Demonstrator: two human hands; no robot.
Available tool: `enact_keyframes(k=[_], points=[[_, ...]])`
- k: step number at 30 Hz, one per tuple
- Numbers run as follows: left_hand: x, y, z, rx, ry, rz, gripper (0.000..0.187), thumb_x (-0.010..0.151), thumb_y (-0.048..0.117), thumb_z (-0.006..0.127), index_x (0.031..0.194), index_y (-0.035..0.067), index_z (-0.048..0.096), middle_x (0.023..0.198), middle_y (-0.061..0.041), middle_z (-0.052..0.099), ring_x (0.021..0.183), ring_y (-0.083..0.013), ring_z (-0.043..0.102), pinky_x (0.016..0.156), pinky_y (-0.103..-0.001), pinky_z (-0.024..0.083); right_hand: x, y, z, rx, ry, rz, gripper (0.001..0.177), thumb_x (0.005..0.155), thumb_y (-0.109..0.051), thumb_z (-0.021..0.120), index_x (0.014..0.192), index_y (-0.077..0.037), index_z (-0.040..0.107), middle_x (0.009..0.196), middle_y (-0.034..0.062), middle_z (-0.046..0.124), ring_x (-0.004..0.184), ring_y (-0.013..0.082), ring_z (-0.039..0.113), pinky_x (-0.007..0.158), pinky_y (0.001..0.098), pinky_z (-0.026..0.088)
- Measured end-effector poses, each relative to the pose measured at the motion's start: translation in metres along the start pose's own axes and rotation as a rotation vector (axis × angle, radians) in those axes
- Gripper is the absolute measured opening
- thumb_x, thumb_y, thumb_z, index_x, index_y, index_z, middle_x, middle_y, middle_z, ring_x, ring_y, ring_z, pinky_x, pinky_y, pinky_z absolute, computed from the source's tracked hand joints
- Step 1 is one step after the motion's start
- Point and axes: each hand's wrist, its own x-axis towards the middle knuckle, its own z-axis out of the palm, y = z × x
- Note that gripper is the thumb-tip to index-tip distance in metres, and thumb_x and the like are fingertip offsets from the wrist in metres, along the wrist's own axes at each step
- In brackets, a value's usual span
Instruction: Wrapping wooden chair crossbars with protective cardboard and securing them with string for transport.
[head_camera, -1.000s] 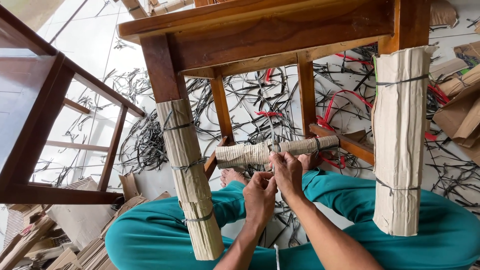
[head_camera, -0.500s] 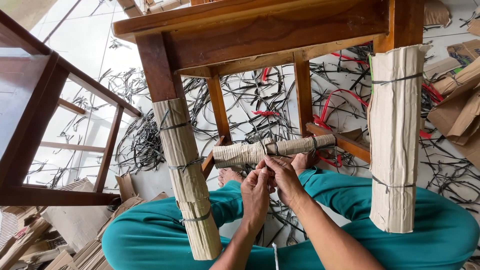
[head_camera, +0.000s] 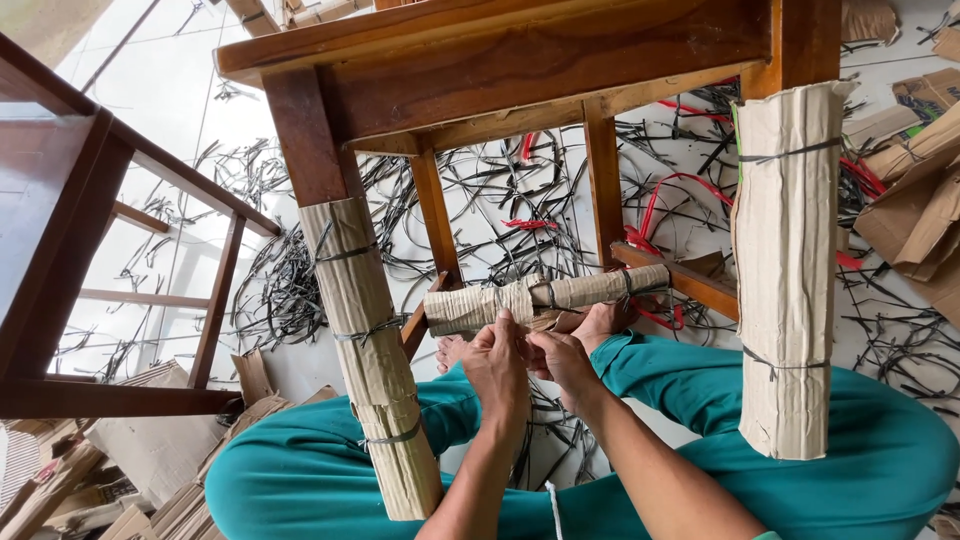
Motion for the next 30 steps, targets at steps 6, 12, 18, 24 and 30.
enact_keyframes(k=[6,12,18,24,30], points=[[0.012,0.018,0.008,-0.100,0.026,-0.059,0.045,0.099,0.030,0.069,0.064,0.002,0.067,0.041,-0.012,0.053,0.033,-0.0132,0.045,0.036,-0.021,0.030,0.010,-0.002,0.008,-0.004,0.119,-0.186,0.021,0.091,-0.015,0.062,0.110,-0.004,0.065,0.077,0.0083,0.070,0.061,0.0094,0.064,0.050,0.0159,0.048],[0.047,0.010,0.010,-0.063,0.009,-0.103,0.041,0.094,0.026,0.071,0.062,0.001,0.069,0.036,-0.010,0.044,0.026,-0.0119,0.037,0.030,-0.024,0.025,0.035,0.016,0.013,-0.050,0.142,-0.244,0.029,0.085,-0.009,0.063,0.113,-0.005,0.061,0.077,0.0140,0.071,0.058,0.0137,0.065,0.046,0.0177,0.048],[0.067,-0.001,0.001,-0.027,0.024,-0.185,0.032,0.085,0.021,0.071,0.061,-0.001,0.068,0.037,-0.010,0.041,0.026,-0.0143,0.037,0.029,-0.026,0.027,0.093,0.049,0.000,-0.255,0.184,-0.339,0.040,0.079,-0.017,0.070,0.115,0.000,0.063,0.081,0.0197,0.072,0.068,0.0250,0.071,0.055,0.0327,0.057],[0.058,-0.008,-0.003,-0.020,0.002,-0.261,0.032,0.084,0.024,0.071,0.062,0.001,0.067,0.039,-0.009,0.041,0.027,-0.0148,0.038,0.029,-0.027,0.031,0.111,0.053,-0.001,-0.297,0.104,-0.351,0.038,0.082,-0.020,0.071,0.112,0.001,0.063,0.076,0.0156,0.070,0.070,0.0228,0.070,0.059,0.0345,0.055],[0.059,-0.001,-0.005,-0.025,0.014,-0.273,0.031,0.085,0.023,0.071,0.064,0.000,0.068,0.040,-0.009,0.041,0.027,-0.0165,0.039,0.029,-0.028,0.031,0.122,0.051,0.006,-0.527,0.045,-0.483,0.017,0.072,-0.012,0.074,0.079,0.004,0.077,0.068,0.0237,0.069,0.074,0.0357,0.073,0.061,0.0447,0.052]])
